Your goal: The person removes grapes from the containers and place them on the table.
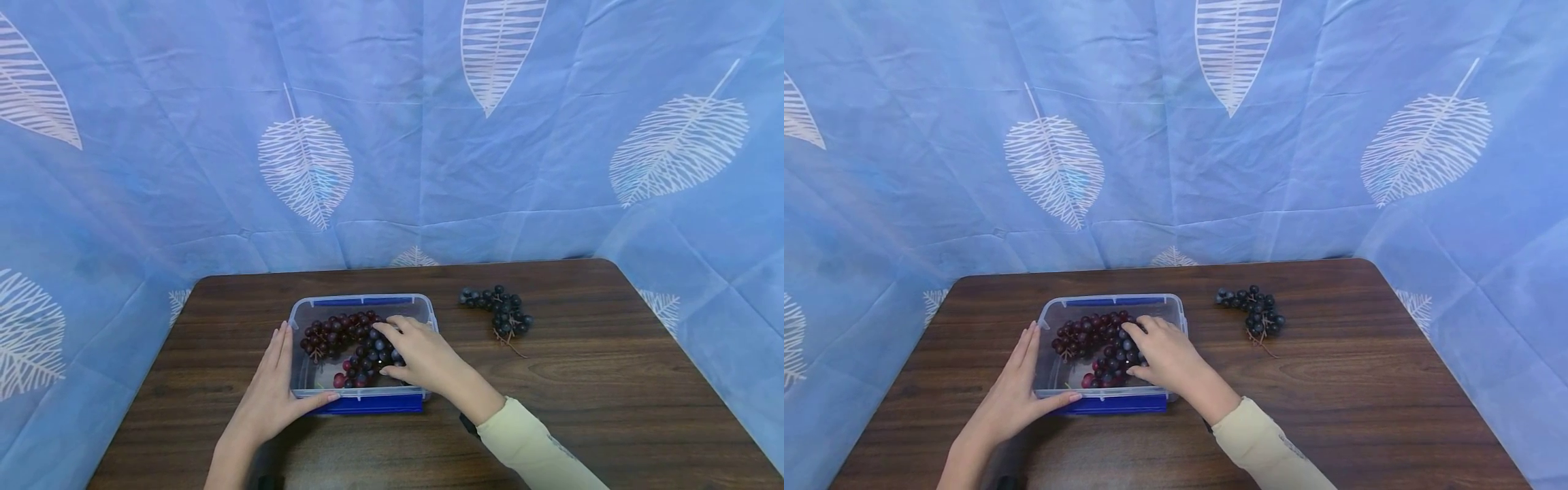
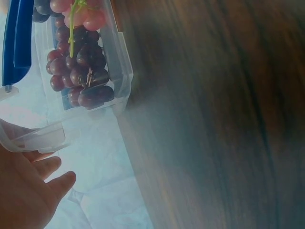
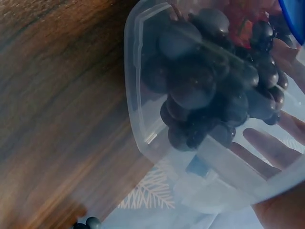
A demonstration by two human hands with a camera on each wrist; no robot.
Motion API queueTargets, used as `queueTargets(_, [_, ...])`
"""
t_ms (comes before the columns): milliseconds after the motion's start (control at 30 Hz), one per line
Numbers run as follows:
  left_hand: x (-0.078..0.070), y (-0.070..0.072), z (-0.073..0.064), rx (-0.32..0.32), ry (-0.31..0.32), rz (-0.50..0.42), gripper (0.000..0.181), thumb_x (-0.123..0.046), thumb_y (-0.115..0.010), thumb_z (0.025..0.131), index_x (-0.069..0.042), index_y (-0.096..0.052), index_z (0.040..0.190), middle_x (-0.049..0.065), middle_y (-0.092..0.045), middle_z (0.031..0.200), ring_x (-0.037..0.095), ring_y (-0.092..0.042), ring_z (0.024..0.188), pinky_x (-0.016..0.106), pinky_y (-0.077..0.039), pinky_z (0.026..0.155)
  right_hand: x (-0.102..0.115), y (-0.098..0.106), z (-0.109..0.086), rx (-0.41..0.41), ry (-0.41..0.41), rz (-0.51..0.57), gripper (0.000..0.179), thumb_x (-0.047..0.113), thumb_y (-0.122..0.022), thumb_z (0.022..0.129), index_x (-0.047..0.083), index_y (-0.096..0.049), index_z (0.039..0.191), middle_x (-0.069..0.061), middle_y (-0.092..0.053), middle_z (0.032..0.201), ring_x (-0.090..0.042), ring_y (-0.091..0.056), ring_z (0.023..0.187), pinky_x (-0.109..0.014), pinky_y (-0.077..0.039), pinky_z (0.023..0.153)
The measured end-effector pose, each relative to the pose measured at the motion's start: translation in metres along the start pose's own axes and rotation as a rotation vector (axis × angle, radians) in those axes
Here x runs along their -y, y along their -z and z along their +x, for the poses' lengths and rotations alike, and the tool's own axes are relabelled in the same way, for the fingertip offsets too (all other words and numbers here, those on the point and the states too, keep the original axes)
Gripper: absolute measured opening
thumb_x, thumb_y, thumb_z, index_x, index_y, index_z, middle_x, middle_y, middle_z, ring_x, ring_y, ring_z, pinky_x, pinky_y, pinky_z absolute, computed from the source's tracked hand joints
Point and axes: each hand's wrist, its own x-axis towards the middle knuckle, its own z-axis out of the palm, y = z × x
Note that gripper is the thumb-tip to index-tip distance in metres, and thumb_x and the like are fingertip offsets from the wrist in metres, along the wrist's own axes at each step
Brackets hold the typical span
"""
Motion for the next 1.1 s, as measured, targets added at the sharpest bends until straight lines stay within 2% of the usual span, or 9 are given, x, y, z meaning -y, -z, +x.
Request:
queueTargets(267, [-0.001, 0.000, 0.000, 0.006, 0.007, 0.006, 0.138, -0.075, -0.076, 0.081, -0.002, 0.000, 0.169, 0.026, -0.001, 0.175, 0.053, -0.009, 0.159, 0.074, -0.024, 0.120, 0.001, -0.006, 0.010, 0.055, -0.005, -0.012, 0.075, 0.040, -0.084, 0.092, 0.012, -0.053, 0.155, -0.017, -0.057, 0.149, -0.038, -0.060, 0.134, -0.053, -0.054, 0.106])
queueTargets(500, [-0.001, 0.000, 0.000, 0.009, 0.011, 0.001, 0.137, -0.074, -0.076, 0.082, -0.002, 0.001, 0.169, 0.026, -0.001, 0.175, 0.053, -0.009, 0.159, 0.075, -0.025, 0.119, 0.004, -0.013, 0.018, 0.077, 0.025, -0.072, 0.077, 0.044, -0.084, 0.091, 0.017, -0.052, 0.156, -0.015, -0.060, 0.146, -0.034, -0.064, 0.128, -0.054, -0.058, 0.100])
queueTargets(700, [0.000, -0.002, 0.001, -0.001, 0.003, 0.003, 0.137, -0.073, -0.077, 0.082, 0.000, -0.002, 0.169, 0.027, -0.003, 0.175, 0.053, -0.010, 0.159, 0.074, -0.026, 0.119, 0.006, -0.015, 0.022, 0.123, -0.002, -0.067, 0.079, 0.044, -0.087, 0.087, 0.020, -0.054, 0.155, -0.014, -0.061, 0.144, -0.033, -0.066, 0.125, -0.053, -0.059, 0.097])
queueTargets(867, [0.000, -0.002, 0.001, -0.006, 0.000, -0.001, 0.137, -0.073, -0.077, 0.082, -0.001, -0.001, 0.169, 0.026, -0.002, 0.175, 0.053, -0.010, 0.159, 0.074, -0.025, 0.119, 0.006, -0.017, 0.024, 0.134, -0.005, -0.052, 0.070, 0.040, -0.087, 0.089, 0.020, -0.058, 0.150, -0.015, -0.063, 0.138, -0.031, -0.068, 0.117, -0.047, -0.062, 0.087])
queueTargets(1100, [0.000, -0.002, 0.000, -0.006, -0.003, -0.015, 0.137, -0.073, -0.077, 0.082, -0.003, 0.001, 0.169, 0.026, -0.002, 0.175, 0.053, -0.010, 0.159, 0.076, -0.026, 0.118, 0.006, -0.020, 0.026, 0.133, -0.008, -0.062, 0.056, 0.034, -0.083, 0.094, 0.019, -0.062, 0.144, -0.015, -0.064, 0.132, -0.030, -0.068, 0.109, -0.045, -0.062, 0.082])
